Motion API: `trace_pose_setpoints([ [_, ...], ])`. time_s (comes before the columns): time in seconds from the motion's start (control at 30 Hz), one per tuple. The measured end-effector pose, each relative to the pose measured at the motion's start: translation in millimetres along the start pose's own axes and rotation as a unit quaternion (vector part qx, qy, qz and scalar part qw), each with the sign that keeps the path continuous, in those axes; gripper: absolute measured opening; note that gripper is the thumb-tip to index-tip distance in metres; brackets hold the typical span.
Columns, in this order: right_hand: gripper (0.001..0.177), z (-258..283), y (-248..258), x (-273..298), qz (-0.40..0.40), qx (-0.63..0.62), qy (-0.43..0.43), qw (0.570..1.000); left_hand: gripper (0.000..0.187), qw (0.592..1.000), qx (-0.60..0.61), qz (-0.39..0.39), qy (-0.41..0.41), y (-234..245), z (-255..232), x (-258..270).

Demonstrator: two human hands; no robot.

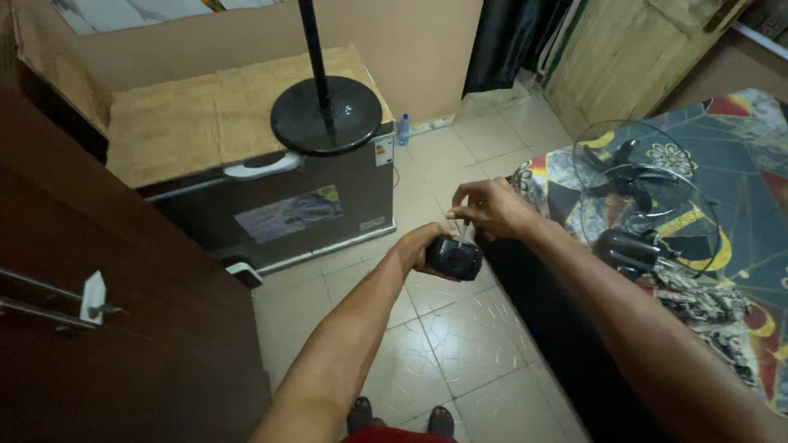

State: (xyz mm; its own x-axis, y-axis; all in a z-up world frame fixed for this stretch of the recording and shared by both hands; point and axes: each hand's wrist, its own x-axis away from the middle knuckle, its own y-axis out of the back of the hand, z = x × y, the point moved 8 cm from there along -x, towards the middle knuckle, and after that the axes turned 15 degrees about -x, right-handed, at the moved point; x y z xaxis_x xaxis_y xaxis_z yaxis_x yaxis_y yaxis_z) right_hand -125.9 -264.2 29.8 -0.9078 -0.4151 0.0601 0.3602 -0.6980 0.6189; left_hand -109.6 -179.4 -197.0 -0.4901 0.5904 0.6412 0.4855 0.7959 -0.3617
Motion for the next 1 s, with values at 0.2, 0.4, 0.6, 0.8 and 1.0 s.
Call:
trace_pose_setpoints([
  [0.2,0.037,-27.2,2.4,13.9,0.145,-0.186,-0.001,0.972,0.034,0.999,0.016,0.016,0.023,-16.1,15.7,-8.4],
  [0.4,0.041,-34.7,-2.5,11.1,0.055,0.038,-0.012,0.998,0.026,0.999,0.043,0.030,0.016,-14.9,31.9,-28.9],
  [0.6,0.038,-10.0,-17.4,25.8,0.109,-0.188,0.002,0.976,0.023,0.998,0.036,-0.026,0.035,-3.0,39.5,9.3],
  [0.8,0.049,-24.8,-33.4,15.6,0.028,-0.002,-0.064,0.998,0.027,0.997,0.014,0.012,0.076,7.5,45.5,10.3],
  [1.0,0.039,-4.9,-59.0,18.5,-0.005,-0.161,-0.087,0.983,0.029,0.998,0.032,0.047,0.037,19.4,52.4,16.2],
])
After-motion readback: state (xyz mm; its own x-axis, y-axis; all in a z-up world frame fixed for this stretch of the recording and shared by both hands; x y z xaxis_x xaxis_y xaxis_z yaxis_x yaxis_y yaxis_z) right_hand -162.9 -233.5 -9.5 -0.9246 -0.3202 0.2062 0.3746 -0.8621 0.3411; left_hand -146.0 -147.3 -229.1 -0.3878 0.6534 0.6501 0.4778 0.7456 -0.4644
